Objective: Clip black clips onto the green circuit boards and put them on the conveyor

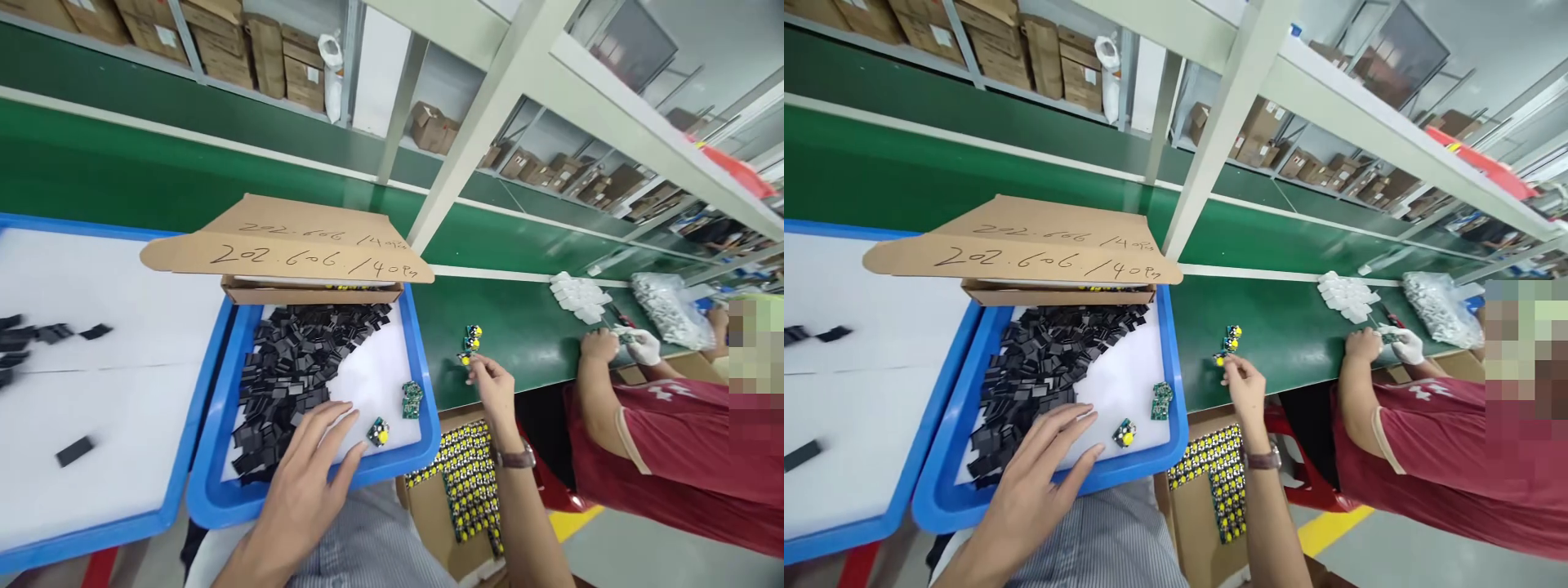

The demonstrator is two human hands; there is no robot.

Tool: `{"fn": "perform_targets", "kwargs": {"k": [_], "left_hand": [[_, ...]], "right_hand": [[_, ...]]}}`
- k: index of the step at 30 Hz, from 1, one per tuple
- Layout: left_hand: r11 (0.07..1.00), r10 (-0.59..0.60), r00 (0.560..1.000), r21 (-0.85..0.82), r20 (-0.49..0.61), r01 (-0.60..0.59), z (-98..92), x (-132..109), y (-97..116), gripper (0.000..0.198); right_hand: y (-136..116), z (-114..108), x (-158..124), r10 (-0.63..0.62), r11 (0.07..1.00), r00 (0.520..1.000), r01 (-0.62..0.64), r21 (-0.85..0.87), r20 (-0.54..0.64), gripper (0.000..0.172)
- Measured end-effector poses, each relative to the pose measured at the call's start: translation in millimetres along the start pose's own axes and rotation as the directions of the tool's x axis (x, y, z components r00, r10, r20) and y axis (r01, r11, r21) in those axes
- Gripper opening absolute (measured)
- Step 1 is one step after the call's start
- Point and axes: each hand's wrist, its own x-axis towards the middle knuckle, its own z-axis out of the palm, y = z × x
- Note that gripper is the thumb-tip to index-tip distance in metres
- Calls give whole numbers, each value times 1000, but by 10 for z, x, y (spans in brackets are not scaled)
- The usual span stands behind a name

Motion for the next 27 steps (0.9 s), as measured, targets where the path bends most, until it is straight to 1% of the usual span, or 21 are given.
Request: {"fn": "perform_targets", "kwargs": {"k": [2, 4, 6, 9, 11, 13, 15, 16, 17, 18, 19, 20, 21, 22, 23, 24, 27], "left_hand": [[1000, 22, 999, 20, 38, -23, 13, 19, -34, 31], [999, 26, 996, 31, 91, -29, 42, 48, -28, 28], [999, 29, 989, 37, 145, -35, 77, 78, 2, 28], [997, 38, 978, 59, 204, -51, 107, 94, 28, 28], [995, 20, 974, 90, 227, -42, 103, 81, 10, 29], [992, -21, 968, 129, 252, -12, 90, 69, -15, 29], [987, -60, 948, 158, 313, 10, 83, 81, -13, 29], [985, -77, 930, 169, 358, 16, 87, 99, 4, 31], [984, -89, 909, 177, 408, 17, 96, 124, 32, 33], [982, -102, 885, 185, 455, 18, 110, 154, 65, 37], [981, -113, 866, 195, 488, 18, 127, 184, 101, 39], [979, -122, 853, 204, 508, 18, 146, 210, 134, 38], [978, -126, 846, 209, 518, 17, 162, 229, 160, 37], [978, -126, 844, 210, 521, 16, 176, 237, 178, 36], [977, -125, 847, 211, 517, 16, 184, 234, 187, 35], [977, -126, 852, 213, 508, 17, 187, 220, 188, 34], [975, -131, 873, 218, 469, 29, 162, 134, 175, 33]], "right_hand": [[138, -193, 321, 51, 999, 998, -52, -16, -32, 30], [217, -277, 542, 87, 996, 996, -88, -24, -27, 29], [234, -275, 696, 98, 995, 995, -98, -27, -11, 28], [162, -213, 812, 58, 997, 998, -58, -44, -2, 32], [63, -170, 767, 1, 997, 1000, 0, -74, 4, 38], [-70, -123, 598, -70, 991, 997, 74, -108, 41, 45], [-231, -61, 330, -129, 981, 982, 147, -124, 141, 44], [-319, -24, 179, -153, 975, 961, 185, -123, 229, 39], [-407, 15, 30, -178, 966, 925, 228, -118, 336, 33], [-492, 55, -108, -218, 948, 860, 299, -109, 461, 26], [-569, 95, -231, -281, 903, 753, 418, -103, 595, 23], [-634, 134, -336, -328, 849, 654, 520, -90, 682, 21], [-686, 169, -424, -362, 787, 556, 612, -74, 748, 22], [-723, 202, -497, -377, 728, 480, 682, -66, 792, 24], [-749, 231, -559, -379, 685, 433, 726, -67, 818, 26], [-764, 259, -613, -370, 651, 396, 756, -69, 841, 27], [-787, 366, -738, -338, 594, 300, 803, -45, 892, 28]]}}
